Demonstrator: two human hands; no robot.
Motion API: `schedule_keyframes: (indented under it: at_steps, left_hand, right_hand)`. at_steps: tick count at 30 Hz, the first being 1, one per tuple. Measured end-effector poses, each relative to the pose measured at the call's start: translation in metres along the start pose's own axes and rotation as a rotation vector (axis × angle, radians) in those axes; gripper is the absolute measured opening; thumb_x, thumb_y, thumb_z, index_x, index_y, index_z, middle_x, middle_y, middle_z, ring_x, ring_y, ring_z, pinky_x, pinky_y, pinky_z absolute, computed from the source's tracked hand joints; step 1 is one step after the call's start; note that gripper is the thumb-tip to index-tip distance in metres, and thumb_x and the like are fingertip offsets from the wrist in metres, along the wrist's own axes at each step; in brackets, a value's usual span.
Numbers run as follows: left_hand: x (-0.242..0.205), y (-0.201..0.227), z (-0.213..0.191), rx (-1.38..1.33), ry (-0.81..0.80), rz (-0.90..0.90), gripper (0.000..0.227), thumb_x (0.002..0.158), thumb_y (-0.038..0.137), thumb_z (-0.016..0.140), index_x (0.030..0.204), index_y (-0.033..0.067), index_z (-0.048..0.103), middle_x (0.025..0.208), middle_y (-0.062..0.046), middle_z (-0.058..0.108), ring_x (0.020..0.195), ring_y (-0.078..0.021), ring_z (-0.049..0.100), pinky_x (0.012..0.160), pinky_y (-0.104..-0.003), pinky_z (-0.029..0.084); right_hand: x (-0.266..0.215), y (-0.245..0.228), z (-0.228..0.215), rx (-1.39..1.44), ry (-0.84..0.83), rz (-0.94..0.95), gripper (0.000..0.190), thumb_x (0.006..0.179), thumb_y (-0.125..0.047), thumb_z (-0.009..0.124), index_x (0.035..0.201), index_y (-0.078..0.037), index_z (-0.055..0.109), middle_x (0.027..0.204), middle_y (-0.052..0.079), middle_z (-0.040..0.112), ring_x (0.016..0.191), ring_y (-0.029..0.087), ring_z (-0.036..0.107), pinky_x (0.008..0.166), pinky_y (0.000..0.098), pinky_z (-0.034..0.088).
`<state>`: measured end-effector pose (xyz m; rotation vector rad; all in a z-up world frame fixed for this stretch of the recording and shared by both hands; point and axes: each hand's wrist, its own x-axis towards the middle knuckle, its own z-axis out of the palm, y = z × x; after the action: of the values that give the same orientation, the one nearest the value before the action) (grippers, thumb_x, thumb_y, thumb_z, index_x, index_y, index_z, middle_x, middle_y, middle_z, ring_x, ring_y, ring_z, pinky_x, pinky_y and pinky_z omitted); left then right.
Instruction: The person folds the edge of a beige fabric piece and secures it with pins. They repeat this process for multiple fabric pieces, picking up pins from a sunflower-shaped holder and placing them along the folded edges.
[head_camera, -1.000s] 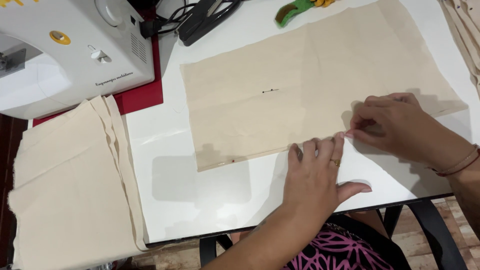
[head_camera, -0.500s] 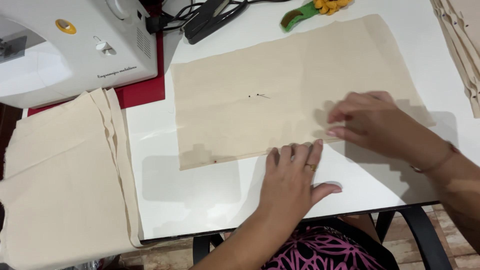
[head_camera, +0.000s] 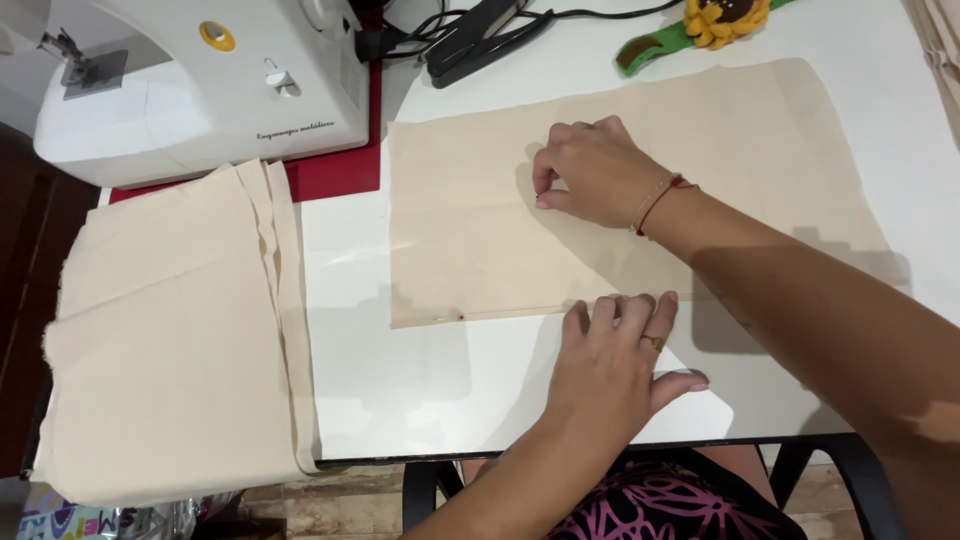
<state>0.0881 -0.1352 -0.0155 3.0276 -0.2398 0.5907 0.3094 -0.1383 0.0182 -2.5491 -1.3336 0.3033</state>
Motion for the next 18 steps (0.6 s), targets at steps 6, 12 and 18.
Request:
schedule_keyframes:
  at_steps: [6,12,18]
  left_hand:
    - [-0.002,0.000,0.003,0.022,0.027,-0.003,0.087,0.083,0.081,0.049,0.144,0.0203,0.064,0.113,0.001,0.057,0.100,-0.0232,0.052,0.098,-0.046,0.044]
    - [-0.001,-0.001,0.003,-0.017,0.042,-0.015,0.083,0.083,0.076,0.057,0.143,0.0189,0.065,0.109,0.000,0.055,0.100,-0.0238,0.051,0.094,-0.045,0.043]
    - [-0.002,0.001,0.008,-0.039,0.023,-0.015,0.083,0.085,0.075,0.056,0.146,0.0178,0.062,0.112,-0.001,0.056,0.099,-0.0246,0.050,0.094,-0.046,0.043]
  right_hand:
    - [-0.003,-0.007,0.006,-0.194,0.014,-0.066,0.020,0.099,-0.029,0.059,0.085,-0.024,0.072,0.102,-0.004,0.062,0.094,0.019,0.058,0.105,0.0434,0.029]
    - [-0.033,-0.035,-0.023,0.166,0.118,-0.134,0.027,0.101,-0.014,0.054,0.127,-0.017,0.062,0.098,-0.002,0.073,0.101,0.020,0.063,0.099,0.0418,0.036]
    - [-0.058,-0.048,-0.027,0.311,0.110,-0.206,0.012,0.099,-0.022,0.064,0.103,-0.018,0.074,0.096,-0.004,0.077,0.080,0.014,0.071,0.091,0.0326,0.049]
